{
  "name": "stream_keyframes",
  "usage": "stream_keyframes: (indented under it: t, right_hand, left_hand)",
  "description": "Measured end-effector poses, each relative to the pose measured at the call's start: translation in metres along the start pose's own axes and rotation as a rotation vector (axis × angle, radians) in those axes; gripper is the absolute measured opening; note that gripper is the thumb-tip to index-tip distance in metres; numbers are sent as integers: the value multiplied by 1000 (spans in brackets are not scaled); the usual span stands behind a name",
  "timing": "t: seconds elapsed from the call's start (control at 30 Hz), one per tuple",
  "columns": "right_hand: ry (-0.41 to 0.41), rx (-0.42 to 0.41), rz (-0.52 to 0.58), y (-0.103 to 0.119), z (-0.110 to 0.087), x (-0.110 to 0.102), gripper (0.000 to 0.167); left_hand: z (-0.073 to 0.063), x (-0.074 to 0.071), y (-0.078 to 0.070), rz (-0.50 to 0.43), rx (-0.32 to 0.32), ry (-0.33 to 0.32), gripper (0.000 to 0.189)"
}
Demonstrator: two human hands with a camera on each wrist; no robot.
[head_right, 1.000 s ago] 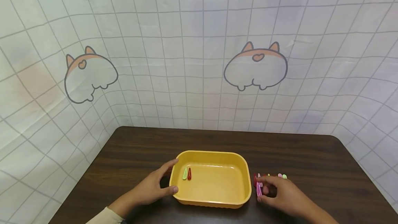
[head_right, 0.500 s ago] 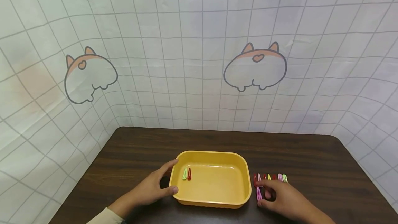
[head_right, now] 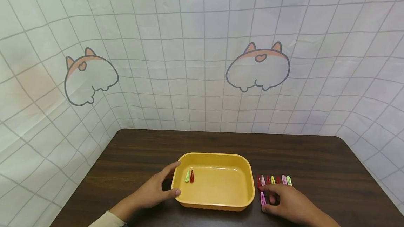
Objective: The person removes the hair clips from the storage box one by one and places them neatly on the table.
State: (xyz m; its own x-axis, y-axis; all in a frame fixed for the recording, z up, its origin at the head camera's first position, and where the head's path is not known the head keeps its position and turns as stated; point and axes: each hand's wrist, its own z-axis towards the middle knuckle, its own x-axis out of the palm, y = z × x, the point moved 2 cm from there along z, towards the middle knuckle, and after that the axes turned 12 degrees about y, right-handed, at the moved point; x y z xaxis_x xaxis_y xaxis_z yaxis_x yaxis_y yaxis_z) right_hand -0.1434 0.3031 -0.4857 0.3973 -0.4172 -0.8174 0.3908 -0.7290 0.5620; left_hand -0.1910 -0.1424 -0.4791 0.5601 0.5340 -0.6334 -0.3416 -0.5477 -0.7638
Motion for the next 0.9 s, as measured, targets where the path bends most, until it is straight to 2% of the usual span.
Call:
stream_keyframes:
  t: [0.43,0.6,0.9]
  right_hand:
    - [59,23,21,-2,0,-1,50]
    - [41,17,13,0,-1,-2,48]
    - [22,-20,20,-1,-3,-3,34]
  left_hand:
    - [0,0,1,0,6,0,86]
    - [-1,0,1,-5,8,2,86]
    - [-1,1,1,-2,15,0,86]
